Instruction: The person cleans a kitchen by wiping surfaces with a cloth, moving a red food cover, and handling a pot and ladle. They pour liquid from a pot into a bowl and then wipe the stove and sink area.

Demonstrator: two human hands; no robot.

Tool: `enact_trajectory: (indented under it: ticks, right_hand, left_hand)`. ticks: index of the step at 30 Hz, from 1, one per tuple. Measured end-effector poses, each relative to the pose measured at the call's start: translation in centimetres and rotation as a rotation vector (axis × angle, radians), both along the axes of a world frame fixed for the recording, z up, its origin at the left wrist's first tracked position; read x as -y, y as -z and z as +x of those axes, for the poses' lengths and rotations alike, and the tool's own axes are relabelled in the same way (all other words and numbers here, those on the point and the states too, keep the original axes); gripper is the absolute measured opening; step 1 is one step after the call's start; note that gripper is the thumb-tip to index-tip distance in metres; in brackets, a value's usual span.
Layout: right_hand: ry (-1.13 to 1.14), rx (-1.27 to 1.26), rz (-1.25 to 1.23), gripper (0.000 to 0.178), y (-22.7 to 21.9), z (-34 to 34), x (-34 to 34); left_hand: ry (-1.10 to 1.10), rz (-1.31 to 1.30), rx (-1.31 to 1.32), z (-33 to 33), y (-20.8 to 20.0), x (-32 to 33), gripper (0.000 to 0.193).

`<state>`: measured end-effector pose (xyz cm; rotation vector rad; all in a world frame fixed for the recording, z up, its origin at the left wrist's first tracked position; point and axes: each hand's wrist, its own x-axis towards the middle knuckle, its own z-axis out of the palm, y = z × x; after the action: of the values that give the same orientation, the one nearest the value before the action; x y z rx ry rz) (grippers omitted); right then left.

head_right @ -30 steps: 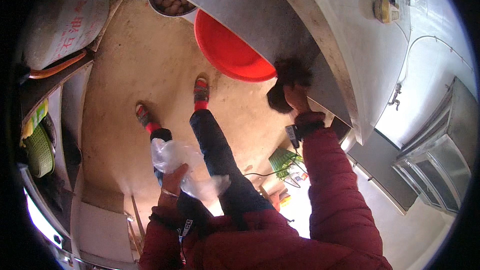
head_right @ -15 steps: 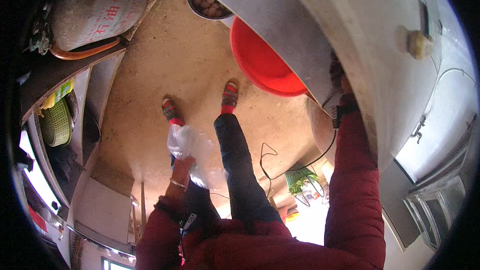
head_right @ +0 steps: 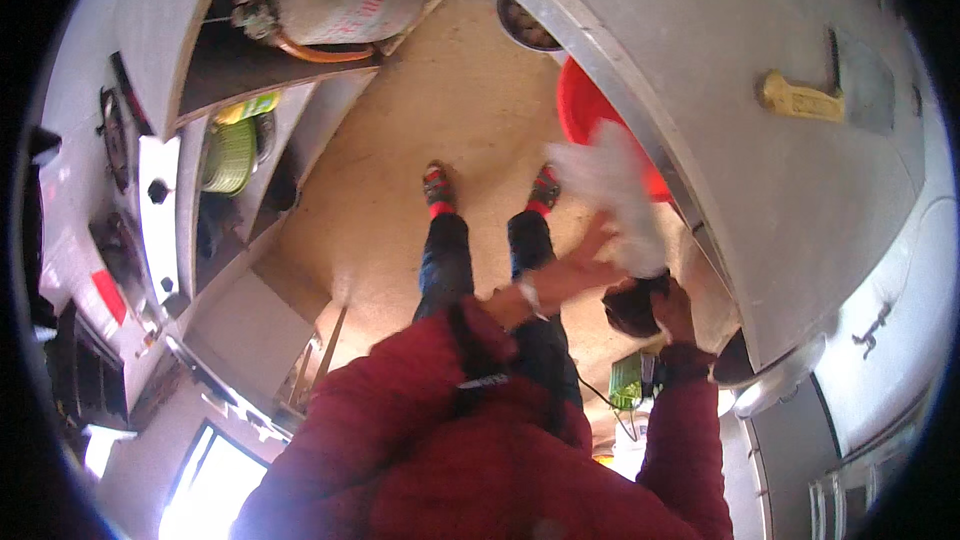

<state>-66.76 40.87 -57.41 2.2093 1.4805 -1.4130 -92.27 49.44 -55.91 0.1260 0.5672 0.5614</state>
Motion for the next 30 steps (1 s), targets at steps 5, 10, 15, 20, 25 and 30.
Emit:
enact_trajectory:
  ticks: [5, 10, 15, 20, 25, 30]
  right_hand:
    - [0.164, 0.021, -0.198, 0.043, -3.3, -0.8, 3.6]
    - [0.418, -0.108, 0.036, 0.052, -0.5, 0.2, -0.3]
    - [-0.316, 0.382, 0.405, 0.054, 5.4, 8.6, -6.3]
    - [0.41, -0.045, 0.389, 0.05, 5.7, 11.1, -7.0]
    - [1.174, -0.722, -0.068, 0.045, 0.9, -3.3, -4.4]
    - [0.73, -0.637, -0.139, 0.044, -2.2, -22.1, -5.0]
  left_hand:
    - [0.173, 0.428, -0.475, 1.2, -2.1, 1.8, 0.088]
    - [-0.006, 0.238, -0.691, -8.1, 2.4, 5.8, 0.048]
    - [-0.042, 0.08, -0.996, -16.0, 5.1, 13.7, 0.04]
    - [0.038, 0.093, -1.146, -18.0, 8.2, 21.4, 0.033]
    - [-0.134, 0.001, -1.085, -20.4, 8.8, 26.2, 0.03]
    - [-0.169, -0.011, -1.214, -26.0, 9.8, 31.7, 0.03]
